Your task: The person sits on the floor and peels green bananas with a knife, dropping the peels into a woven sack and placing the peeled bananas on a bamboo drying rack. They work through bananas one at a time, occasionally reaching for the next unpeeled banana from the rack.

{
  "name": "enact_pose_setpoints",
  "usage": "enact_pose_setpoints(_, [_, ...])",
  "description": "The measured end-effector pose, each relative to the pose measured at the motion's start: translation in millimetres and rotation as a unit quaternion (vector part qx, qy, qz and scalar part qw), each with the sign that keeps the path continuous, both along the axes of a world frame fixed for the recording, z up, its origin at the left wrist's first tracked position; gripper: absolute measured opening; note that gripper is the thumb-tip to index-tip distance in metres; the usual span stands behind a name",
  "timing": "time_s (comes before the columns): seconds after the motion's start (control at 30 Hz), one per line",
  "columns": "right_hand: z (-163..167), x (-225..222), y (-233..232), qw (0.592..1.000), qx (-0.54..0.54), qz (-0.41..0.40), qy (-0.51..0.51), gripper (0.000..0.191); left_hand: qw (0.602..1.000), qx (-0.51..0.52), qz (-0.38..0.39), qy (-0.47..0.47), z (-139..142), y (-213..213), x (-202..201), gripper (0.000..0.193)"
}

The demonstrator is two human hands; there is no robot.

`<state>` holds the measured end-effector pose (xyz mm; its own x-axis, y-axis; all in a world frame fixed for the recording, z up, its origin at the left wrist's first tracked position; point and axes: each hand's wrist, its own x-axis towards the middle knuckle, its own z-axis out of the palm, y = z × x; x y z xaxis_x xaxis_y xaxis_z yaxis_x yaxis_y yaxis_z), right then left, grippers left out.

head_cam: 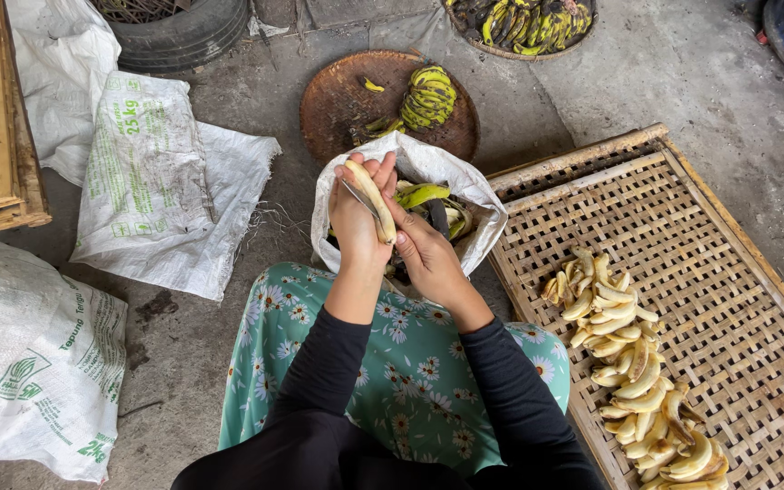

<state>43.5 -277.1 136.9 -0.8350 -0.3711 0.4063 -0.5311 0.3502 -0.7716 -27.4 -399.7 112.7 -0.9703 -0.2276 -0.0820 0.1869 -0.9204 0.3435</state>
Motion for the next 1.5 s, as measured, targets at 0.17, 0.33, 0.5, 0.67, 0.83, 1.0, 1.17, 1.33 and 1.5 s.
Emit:
enact_pose_setpoints(0.17, [-5, -5, 2, 1.0, 0.003, -0.015, 0.015, 0.047, 0.998, -0.051, -0.012, 0.029, -8, 8, 13, 0.037])
enact_pose_setpoints(0.33, [-3, -4, 0, 0.998, 0.021, -0.056, -0.018, 0.046, 0.995, -0.074, -0.026, 0.068, -16, 15, 24, 0.041])
enact_pose_setpoints(0.5, [11, 5, 6, 0.965, 0.169, -0.199, 0.024, 0.053, 0.981, 0.058, -0.141, 0.124, -17, 22, 20, 0.055])
enact_pose_setpoints(0.67, [25, 10, 40, 0.847, 0.319, -0.388, 0.173, 0.067, 0.964, -0.088, -0.216, 0.124, -28, 67, -5, 0.038])
enact_pose_setpoints(0.83, [15, 14, 110, 0.772, 0.271, -0.56, 0.132, 0.078, 0.95, -0.006, -0.308, -0.042, -49, 150, -27, 0.027])
enact_pose_setpoints(1.0, [-10, 37, 210, 0.792, 0.025, -0.602, 0.099, 0.066, 0.848, -0.129, -0.488, -0.161, -61, 250, -24, 0.026])
enact_pose_setpoints(1.17, [-34, 73, 283, 0.742, -0.097, -0.658, 0.086, 0.059, 0.76, -0.466, -0.412, -0.19, -77, 338, 1, 0.061])
enact_pose_setpoints(1.33, [-48, 78, 300, 0.74, -0.151, -0.65, 0.082, 0.056, 0.696, -0.678, -0.23, 0.058, -82, 362, 11, 0.098])
enact_pose_setpoints(1.5, [-42, 60, 285, 0.78, -0.146, -0.604, 0.074, 0.052, 0.631, -0.715, -0.136, 0.269, -57, 260, 9, 0.042])
